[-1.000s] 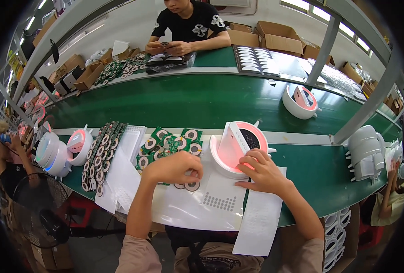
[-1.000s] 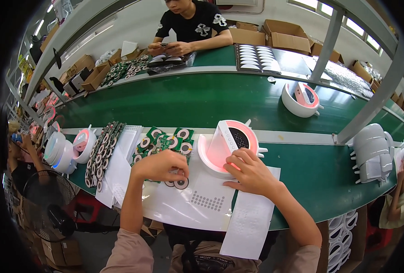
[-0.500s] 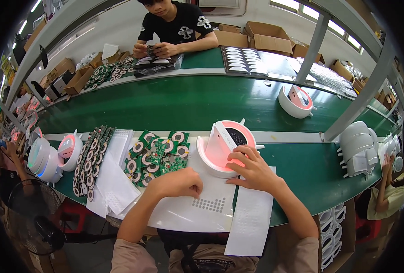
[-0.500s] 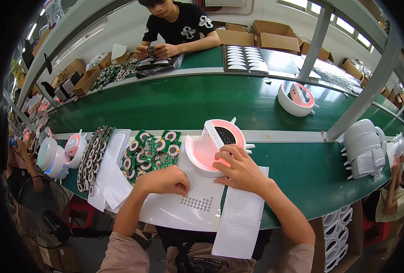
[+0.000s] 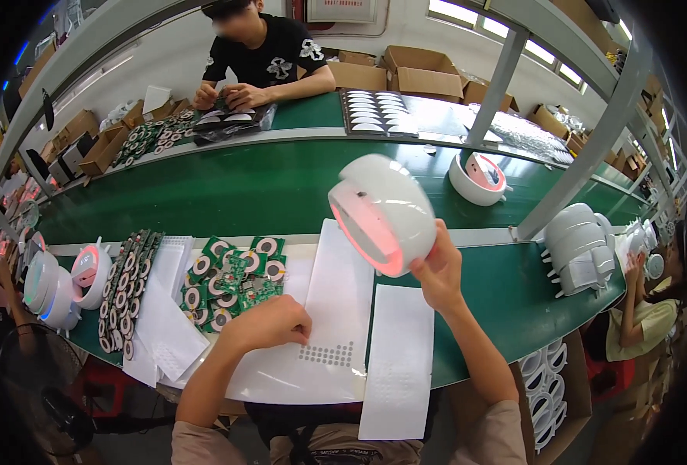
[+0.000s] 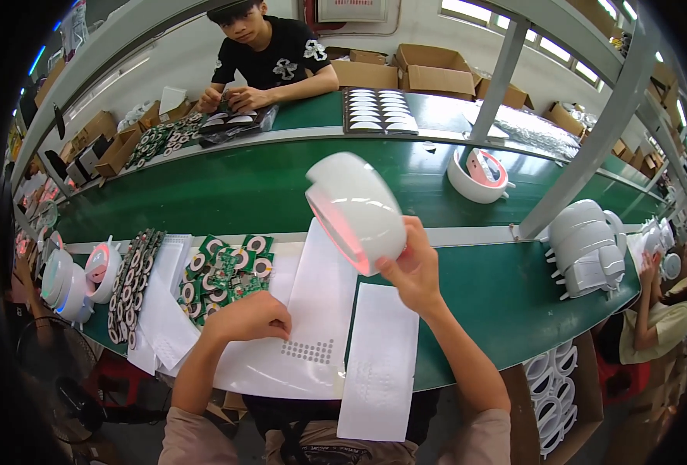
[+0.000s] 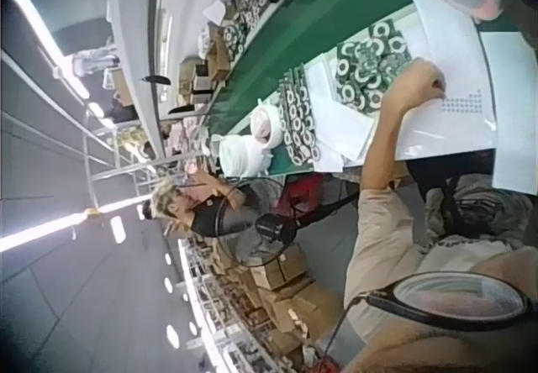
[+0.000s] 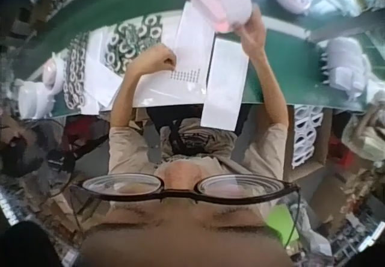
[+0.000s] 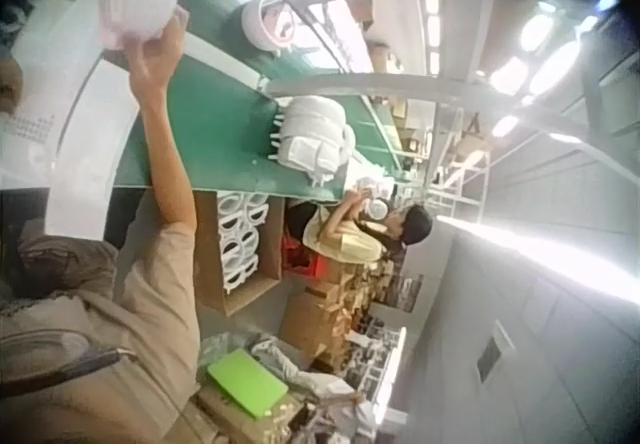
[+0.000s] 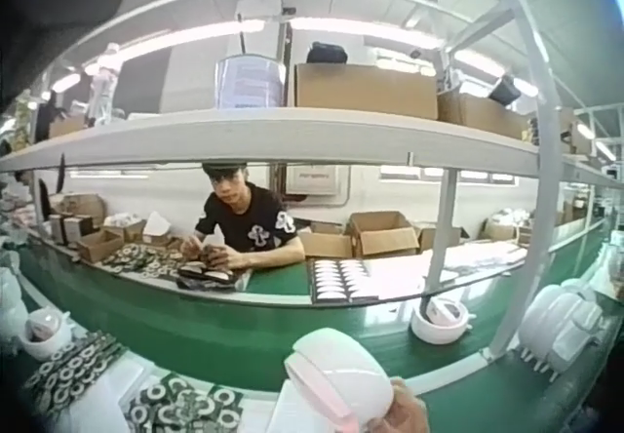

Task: The person assembles electronic circuit boards into plastic housings by hand, adding LED components and stickers to create light fixtures.

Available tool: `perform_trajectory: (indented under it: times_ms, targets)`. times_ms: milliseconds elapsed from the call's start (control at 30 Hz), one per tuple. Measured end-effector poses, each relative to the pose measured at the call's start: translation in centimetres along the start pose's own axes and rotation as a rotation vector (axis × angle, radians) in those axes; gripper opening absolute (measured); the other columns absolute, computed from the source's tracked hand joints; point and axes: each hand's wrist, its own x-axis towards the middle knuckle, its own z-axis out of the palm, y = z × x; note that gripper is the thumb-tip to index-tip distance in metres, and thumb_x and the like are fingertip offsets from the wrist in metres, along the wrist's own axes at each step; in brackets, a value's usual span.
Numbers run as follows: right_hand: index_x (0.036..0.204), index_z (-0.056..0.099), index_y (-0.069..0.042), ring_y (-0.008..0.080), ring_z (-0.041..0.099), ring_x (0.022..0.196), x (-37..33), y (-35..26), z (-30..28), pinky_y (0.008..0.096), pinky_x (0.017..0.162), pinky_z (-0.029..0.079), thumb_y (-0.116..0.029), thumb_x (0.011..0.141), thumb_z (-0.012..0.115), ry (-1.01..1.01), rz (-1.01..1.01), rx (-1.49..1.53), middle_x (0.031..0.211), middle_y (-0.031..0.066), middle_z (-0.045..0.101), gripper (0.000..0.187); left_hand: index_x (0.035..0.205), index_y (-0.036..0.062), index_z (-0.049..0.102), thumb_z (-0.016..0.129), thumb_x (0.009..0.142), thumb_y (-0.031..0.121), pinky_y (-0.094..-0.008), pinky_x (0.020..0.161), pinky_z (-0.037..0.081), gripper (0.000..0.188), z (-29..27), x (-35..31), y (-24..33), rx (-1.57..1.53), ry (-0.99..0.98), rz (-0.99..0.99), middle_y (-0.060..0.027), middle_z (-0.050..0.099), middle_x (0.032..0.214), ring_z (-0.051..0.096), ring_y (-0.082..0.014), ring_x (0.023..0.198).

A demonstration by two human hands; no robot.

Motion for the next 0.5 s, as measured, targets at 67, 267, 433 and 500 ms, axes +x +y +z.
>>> perform_trajectory:
  times_ms: [67, 267, 433, 500]
  targets:
    - [0.116, 0.048, 0.001, 0.0235, 0.044, 0.115, 0.1, 0.0, -0.7, 0.0336, 0.096, 0.036, -0.038, 0.083, 0.062, 0.034, 0.096, 0.183, 0.118, 0.0064, 0.045, 0.053, 0.076, 0.0029, 0.067, 0.067, 0.071, 0.010, -0.0312, 0.062, 0.047, 0.008, 0.1, 0.1, -0.1, -0.013, -0.019, -0.003, -0.0089, 0.063, 0.072, 0.060, -0.0233, 0.066]
    - [0.112, 0.052, -0.004, 0.0208, 0.043, 0.117, 0.2, 0.3, -1.4, 0.0388, 0.096, 0.037, -0.045, 0.092, 0.042, 0.131, 0.251, 0.899, 0.115, 0.0047, 0.050, 0.047, 0.081, 0.0047, 0.063, 0.062, 0.077, 0.012, -0.0324, 0.064, 0.045, 0.008, 0.4, 0.1, -0.4, 0.041, -0.139, 0.075, -0.0073, 0.058, 0.078, 0.058, -0.0242, 0.070]
    - [0.111, 0.052, -0.005, 0.0229, 0.046, 0.116, -0.1, 0.4, -1.0, 0.0405, 0.095, 0.039, -0.040, 0.092, 0.044, 0.089, 0.404, 1.132, 0.119, 0.0086, 0.052, 0.040, 0.086, 0.0051, 0.059, 0.060, 0.081, 0.013, -0.0314, 0.060, 0.045, 0.009, -0.8, -0.5, 0.7, -0.006, 0.039, 0.166, -0.0062, 0.057, 0.080, 0.057, -0.0218, 0.068]
    - [0.124, 0.042, -0.003, 0.0247, 0.047, 0.115, -0.5, 0.9, -0.4, 0.0420, 0.098, 0.038, -0.034, 0.089, 0.050, 0.310, 0.500, 0.852, 0.124, 0.0128, 0.049, 0.048, 0.086, 0.0027, 0.058, 0.059, 0.081, 0.006, -0.0296, 0.061, 0.047, 0.006, -1.6, -0.1, 1.5, -0.295, 0.389, 0.190, -0.0072, 0.058, 0.082, 0.058, -0.0188, 0.071]
